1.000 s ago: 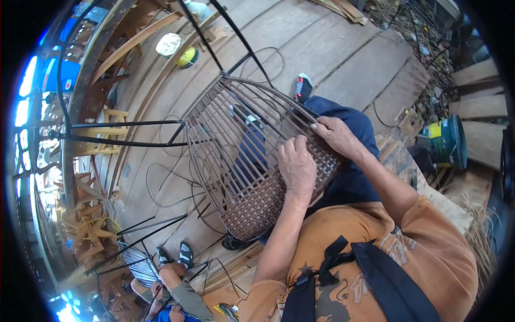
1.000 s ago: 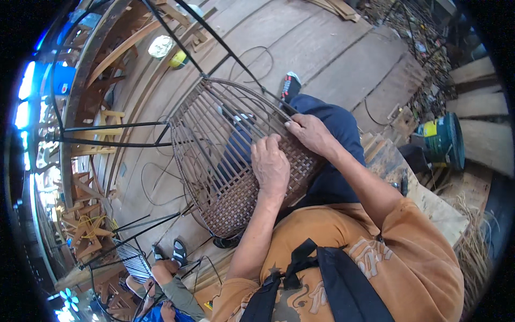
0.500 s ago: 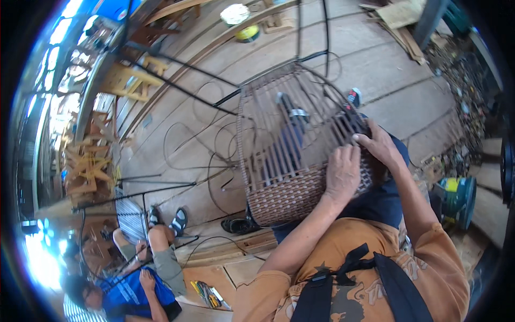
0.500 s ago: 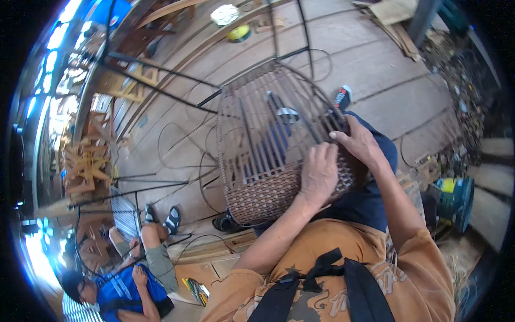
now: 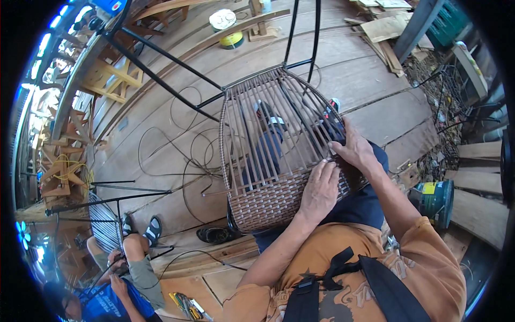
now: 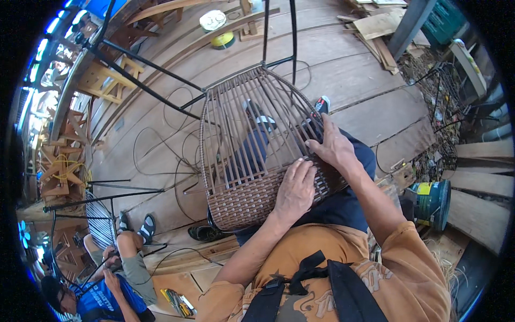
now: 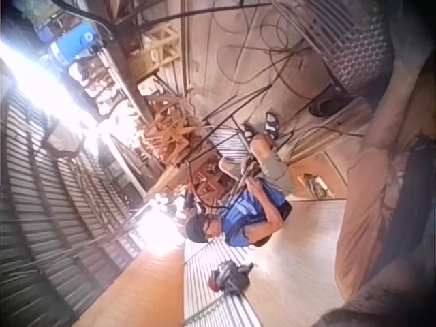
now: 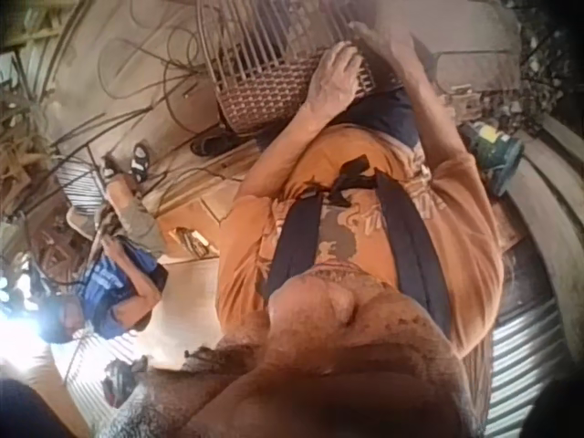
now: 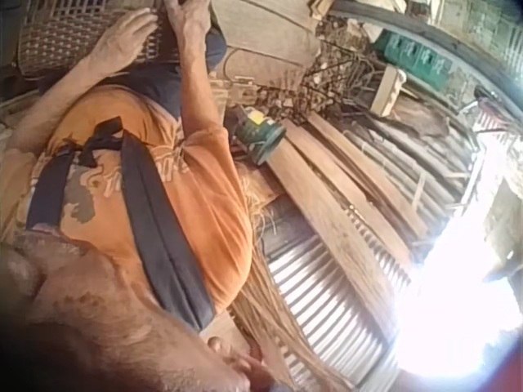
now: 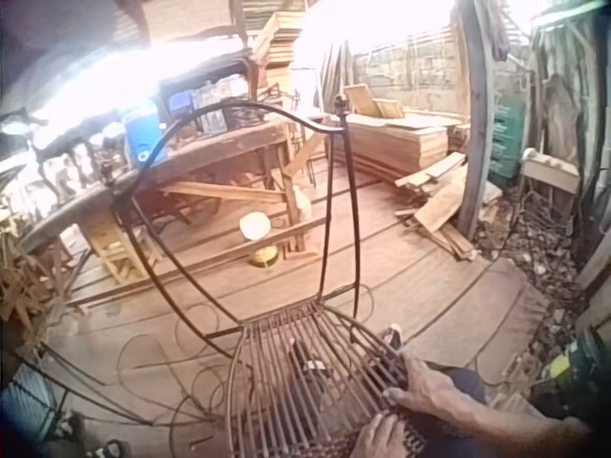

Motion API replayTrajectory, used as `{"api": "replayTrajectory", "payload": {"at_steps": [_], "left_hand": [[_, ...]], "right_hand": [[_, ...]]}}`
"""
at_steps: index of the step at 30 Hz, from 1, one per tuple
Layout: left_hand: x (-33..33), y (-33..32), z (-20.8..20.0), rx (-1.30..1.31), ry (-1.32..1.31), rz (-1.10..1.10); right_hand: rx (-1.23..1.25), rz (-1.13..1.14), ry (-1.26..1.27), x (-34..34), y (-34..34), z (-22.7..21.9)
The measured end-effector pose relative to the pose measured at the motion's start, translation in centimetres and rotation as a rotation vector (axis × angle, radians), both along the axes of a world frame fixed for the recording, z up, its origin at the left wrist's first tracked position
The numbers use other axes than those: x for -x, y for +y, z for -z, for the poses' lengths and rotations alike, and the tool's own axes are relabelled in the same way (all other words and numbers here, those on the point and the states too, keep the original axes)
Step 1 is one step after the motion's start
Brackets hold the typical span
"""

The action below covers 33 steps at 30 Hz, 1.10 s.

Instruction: Weaving a chair using plastic or rattan strips on a metal frame in a workshop setting.

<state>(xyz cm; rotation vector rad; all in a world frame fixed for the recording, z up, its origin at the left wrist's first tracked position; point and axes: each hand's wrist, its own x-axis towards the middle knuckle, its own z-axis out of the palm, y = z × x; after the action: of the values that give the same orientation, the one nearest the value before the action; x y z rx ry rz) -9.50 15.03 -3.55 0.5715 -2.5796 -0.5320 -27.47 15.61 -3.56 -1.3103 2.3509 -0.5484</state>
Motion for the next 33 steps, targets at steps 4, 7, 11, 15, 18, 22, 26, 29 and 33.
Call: {"api": "replayTrajectory", "payload": {"at_steps": [4, 7, 11, 15, 18, 22, 26, 29, 33], "left_hand": [[-1.3, 0.2, -0.4, 0.015, -0.03, 0.024], [-3.1, 0.8, -1.0, -0.123, 0.012, -0.044], [-4.6, -1.2, -2.1, -0.02, -0.028, -0.272], [-3.8, -3.5, -1.6, -0.012, -0.061, -0.372], [-3.9, -3.6, -0.8, 0.033, -0.056, -0.369], [-4.2, -4.1, -0.8, 0.03, -0.087, -0.342], [-5.3, -3.5, -1.1, -0.003, -0.085, -0.329], [-8.1, -1.4, -1.8, -0.023, 0.002, -0.363], [-14.3, -1.3, -1.8, -0.023, 0.035, -0.859]], "right_hand": [[0.058, -0.013, -0.085, -0.2, -0.4, -0.9], [0.188, -0.037, -0.023, 0.0, -0.3, -1.4], [0.477, -0.145, 0.08, -1.6, 0.4, -2.7], [0.46, -0.403, 0.1, -5.8, 0.8, -0.3], [0.321, -0.43, 0.274, -6.9, 1.6, 0.2], [0.291, -0.49, 0.174, -6.9, 0.9, -0.1], [0.402, -0.476, 0.157, -6.9, 0.6, 0.5], [0.498, -0.386, 0.013, -7.1, 0.4, 0.2], [0.494, -0.47, -0.207, -12.6, -2.2, -2.5]]}}
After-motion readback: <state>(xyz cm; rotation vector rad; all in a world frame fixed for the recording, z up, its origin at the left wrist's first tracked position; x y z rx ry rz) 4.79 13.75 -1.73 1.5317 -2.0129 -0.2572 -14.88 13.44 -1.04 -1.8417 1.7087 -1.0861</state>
